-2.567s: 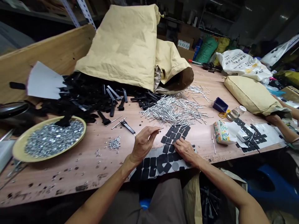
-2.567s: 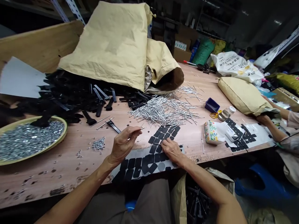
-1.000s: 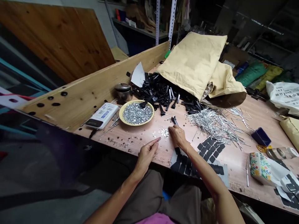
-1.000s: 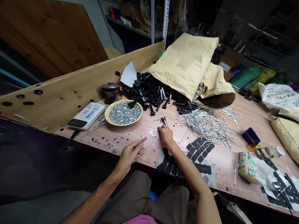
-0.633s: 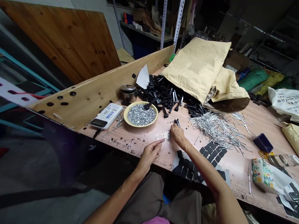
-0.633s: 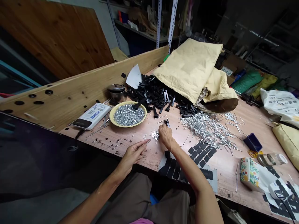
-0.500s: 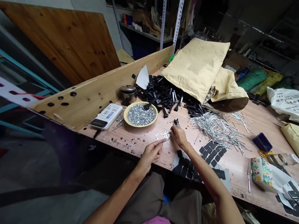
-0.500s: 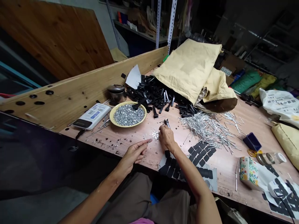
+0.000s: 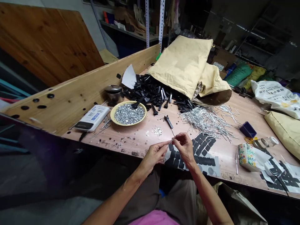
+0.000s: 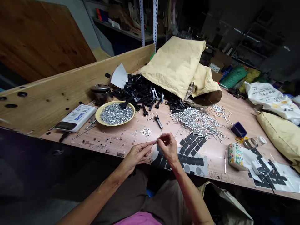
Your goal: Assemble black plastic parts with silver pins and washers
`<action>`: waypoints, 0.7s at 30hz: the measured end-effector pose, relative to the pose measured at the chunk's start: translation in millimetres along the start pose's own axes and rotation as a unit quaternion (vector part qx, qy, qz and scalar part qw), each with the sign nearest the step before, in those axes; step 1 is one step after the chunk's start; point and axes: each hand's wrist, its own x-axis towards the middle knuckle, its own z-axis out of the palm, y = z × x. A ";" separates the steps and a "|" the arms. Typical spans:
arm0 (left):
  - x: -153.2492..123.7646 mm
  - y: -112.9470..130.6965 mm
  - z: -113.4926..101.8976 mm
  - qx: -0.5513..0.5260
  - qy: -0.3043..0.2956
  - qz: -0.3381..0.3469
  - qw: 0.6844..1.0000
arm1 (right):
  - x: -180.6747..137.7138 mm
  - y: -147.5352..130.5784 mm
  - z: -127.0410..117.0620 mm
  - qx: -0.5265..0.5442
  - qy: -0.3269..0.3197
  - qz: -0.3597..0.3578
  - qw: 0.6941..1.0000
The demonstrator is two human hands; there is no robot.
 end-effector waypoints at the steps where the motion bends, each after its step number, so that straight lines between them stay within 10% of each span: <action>1: -0.6 -0.8 1.8 0.005 -0.006 0.002 1.000 | -2.7 -0.6 -2.8 0.000 0.004 -0.004 1.000; 9: -7.7 -5.7 14.3 0.052 -0.019 -0.007 0.998 | -27.5 6.6 -16.9 -0.125 0.061 -0.118 0.983; 16: -10.5 -11.9 16.2 0.060 -0.022 -0.016 0.998 | -41.7 9.3 -24.8 -0.288 0.030 -0.303 0.908; 21: -10.1 -10.9 11.9 0.049 -0.072 -0.047 0.995 | -40.8 5.9 -36.3 -0.255 0.007 -0.250 0.934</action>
